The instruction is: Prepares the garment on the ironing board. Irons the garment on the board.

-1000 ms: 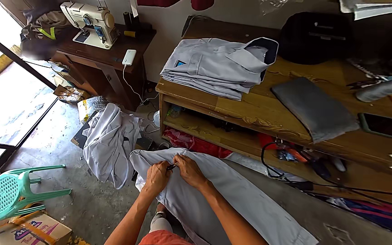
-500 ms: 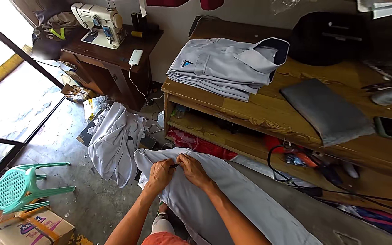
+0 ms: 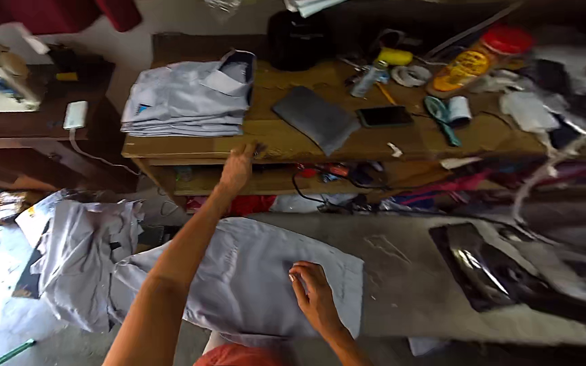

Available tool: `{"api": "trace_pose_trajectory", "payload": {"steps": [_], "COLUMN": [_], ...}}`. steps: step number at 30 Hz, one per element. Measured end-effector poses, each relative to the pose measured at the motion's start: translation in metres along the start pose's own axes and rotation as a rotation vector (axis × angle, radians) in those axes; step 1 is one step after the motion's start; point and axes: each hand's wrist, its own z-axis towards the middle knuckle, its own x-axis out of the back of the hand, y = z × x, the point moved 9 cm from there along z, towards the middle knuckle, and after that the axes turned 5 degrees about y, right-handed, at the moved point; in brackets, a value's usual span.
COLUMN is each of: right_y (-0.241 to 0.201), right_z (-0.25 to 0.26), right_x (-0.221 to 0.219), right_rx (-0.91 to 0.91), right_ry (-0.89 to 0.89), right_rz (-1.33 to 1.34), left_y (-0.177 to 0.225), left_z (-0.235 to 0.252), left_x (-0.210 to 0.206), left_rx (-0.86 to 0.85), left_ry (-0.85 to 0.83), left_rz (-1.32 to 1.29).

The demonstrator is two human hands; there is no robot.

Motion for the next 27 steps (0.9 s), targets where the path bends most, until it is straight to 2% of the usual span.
{"api": "trace_pose_trajectory", "payload": {"steps": [4, 8, 10, 12, 13, 15, 17, 19, 21, 22, 24, 25, 27], "right_y": [0.027, 0.047, 0.054, 0.058, 0.059, 0.061, 0.061, 0.058, 0.056, 0.056, 0.057, 0.058, 0.06], "right_z": [-0.058, -0.086, -0.084, -0.074, -0.068, -0.057, -0.051, -0.046, -0.034, -0.024, 0.0, 0.016, 0.052], "right_x": [0.033, 0.048, 0.055, 0.057, 0.055, 0.043, 0.024, 0.008, -0.003, -0.009, -0.021, -0.027, -0.04], "right_rx": [-0.105, -0.161, -0.177, -0.169, -0.153, -0.097, -0.022, 0.046, 0.081, 0.095, 0.133, 0.153, 0.193], "right_ry": [0.084, 0.151, 0.178, 0.171, 0.148, 0.067, -0.031, -0.095, -0.135, -0.147, -0.166, -0.177, -0.183], "right_rz": [-0.075, -0.112, -0.114, -0.118, -0.124, -0.15, -0.236, -0.349, -0.408, -0.415, -0.421, -0.423, -0.426], "left_y": [0.023, 0.019, 0.028, 0.036, 0.027, -0.029, -0.107, -0.165, -0.201, -0.212, -0.216, -0.213, -0.21], "left_z": [0.055, 0.067, 0.05, 0.004, -0.021, -0.082, -0.17, -0.27, -0.363, -0.403, -0.455, -0.465, -0.461], "left_x": [-0.036, -0.047, -0.03, 0.0, 0.013, 0.035, 0.066, 0.105, 0.126, 0.123, 0.092, 0.071, 0.051], "left_rx": [-0.094, -0.104, -0.111, -0.132, -0.113, 0.056, 0.343, 0.652, 0.949, 1.109, 1.407, 1.485, 1.456], "left_ry": [-0.01, 0.031, 0.073, 0.114, 0.109, 0.06, 0.088, 0.211, 0.336, 0.377, 0.396, 0.409, 0.471], "left_rz": [0.159, 0.237, 0.209, 0.142, 0.117, 0.134, 0.217, 0.313, 0.297, 0.169, -0.315, -0.601, -0.982]}}
